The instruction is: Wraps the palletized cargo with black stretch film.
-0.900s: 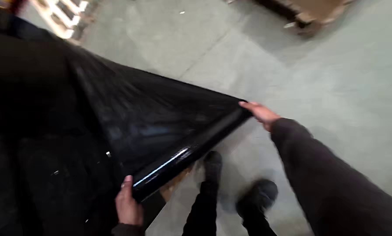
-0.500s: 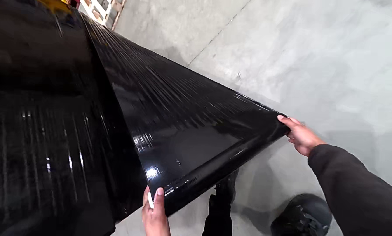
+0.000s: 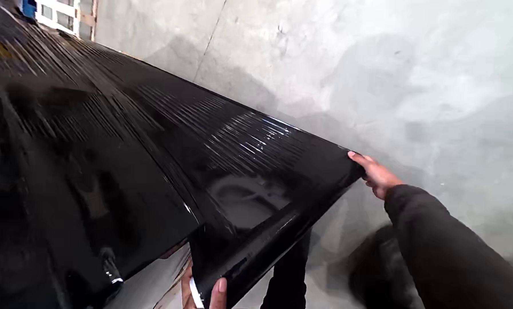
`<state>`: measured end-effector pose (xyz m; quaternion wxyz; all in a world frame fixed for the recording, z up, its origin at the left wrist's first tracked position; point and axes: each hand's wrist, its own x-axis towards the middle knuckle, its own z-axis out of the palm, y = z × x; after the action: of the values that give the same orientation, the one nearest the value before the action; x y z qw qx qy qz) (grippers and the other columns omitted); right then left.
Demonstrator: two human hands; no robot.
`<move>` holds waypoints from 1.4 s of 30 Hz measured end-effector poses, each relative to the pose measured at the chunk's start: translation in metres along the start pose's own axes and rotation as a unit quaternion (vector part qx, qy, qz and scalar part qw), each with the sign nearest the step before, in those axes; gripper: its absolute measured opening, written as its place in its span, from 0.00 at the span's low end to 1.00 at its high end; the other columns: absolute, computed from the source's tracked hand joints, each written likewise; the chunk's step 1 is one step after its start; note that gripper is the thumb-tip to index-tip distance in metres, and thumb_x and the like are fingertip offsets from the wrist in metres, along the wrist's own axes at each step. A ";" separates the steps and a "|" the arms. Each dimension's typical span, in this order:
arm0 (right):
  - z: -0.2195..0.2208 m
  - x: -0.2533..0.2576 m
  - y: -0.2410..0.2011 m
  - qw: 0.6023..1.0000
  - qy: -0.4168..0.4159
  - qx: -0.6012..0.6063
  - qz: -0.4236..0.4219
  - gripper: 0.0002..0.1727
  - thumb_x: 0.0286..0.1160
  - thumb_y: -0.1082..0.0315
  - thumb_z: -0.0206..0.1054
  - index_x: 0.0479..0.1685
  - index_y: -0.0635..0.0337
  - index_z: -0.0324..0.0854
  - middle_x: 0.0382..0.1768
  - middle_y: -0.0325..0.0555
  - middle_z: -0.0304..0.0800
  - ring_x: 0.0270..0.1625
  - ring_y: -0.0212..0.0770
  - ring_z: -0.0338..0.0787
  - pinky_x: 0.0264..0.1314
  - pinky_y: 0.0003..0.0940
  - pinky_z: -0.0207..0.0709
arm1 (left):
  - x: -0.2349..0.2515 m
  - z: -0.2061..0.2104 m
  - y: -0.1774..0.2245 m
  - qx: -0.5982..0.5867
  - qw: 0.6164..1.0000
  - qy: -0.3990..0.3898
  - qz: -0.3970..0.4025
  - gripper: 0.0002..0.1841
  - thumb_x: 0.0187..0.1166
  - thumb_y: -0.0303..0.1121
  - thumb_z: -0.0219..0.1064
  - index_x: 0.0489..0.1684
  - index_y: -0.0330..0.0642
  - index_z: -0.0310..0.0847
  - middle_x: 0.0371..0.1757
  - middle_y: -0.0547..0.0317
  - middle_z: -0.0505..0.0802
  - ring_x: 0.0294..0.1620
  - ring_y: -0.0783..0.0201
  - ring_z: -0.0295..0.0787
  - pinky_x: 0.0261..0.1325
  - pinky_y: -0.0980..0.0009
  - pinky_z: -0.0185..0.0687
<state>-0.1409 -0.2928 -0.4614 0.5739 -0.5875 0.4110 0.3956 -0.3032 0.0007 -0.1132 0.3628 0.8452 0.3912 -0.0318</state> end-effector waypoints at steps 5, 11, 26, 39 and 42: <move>0.007 0.015 0.051 0.999 0.030 0.037 -0.002 0.39 0.79 0.32 0.59 0.84 0.45 0.67 0.80 0.59 0.71 0.77 0.60 0.72 0.67 0.65 0.65 | 0.007 0.010 -0.057 -0.032 0.999 -0.004 0.011 0.37 0.74 0.38 0.69 0.71 0.11 0.61 0.61 0.38 0.84 0.60 0.72 0.85 0.68 0.74 0.81; 0.117 -0.005 0.192 0.994 0.047 0.079 0.054 0.43 0.78 0.28 0.56 0.79 0.55 0.74 0.74 0.61 0.80 0.75 0.60 0.79 0.72 0.67 0.71 | 0.032 -0.057 -0.128 0.014 0.979 -0.055 0.196 0.46 0.71 0.45 0.76 0.73 0.09 0.57 0.72 0.35 0.79 0.73 0.68 0.78 0.79 0.70 0.74; 0.286 -0.211 0.511 0.933 0.106 0.315 0.138 0.44 0.75 0.23 0.52 0.84 0.40 0.64 0.73 0.51 0.74 0.60 0.49 0.76 0.53 0.51 0.70 | 0.040 -0.269 -0.372 0.147 0.915 -0.154 0.342 0.44 0.76 0.68 0.61 0.61 0.24 0.81 0.71 0.37 0.84 0.79 0.55 0.75 0.84 0.60 0.69; 0.480 -0.367 0.731 0.858 0.167 0.480 0.068 0.23 0.84 0.39 0.53 0.63 0.43 0.75 0.44 0.36 0.82 0.39 0.32 0.80 0.38 0.33 0.72 | 0.044 -0.453 -0.540 0.124 0.868 -0.245 0.414 0.50 0.73 0.71 0.61 0.63 0.19 0.77 0.72 0.36 0.82 0.79 0.61 0.76 0.82 0.66 0.71; 0.521 -0.404 0.764 0.836 0.185 0.514 0.044 0.15 0.87 0.42 0.51 0.51 0.38 0.74 0.33 0.28 0.81 0.30 0.25 0.79 0.31 0.26 0.73 | 0.054 -0.484 -0.565 0.090 0.836 -0.288 0.459 0.46 0.75 0.70 0.62 0.63 0.23 0.79 0.72 0.41 0.83 0.78 0.62 0.76 0.81 0.65 0.72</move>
<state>-0.9948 0.2367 -0.3642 0.6890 -0.2514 0.6789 0.0358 -0.7641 0.5873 -0.1086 0.3543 0.9095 -0.1677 -0.1385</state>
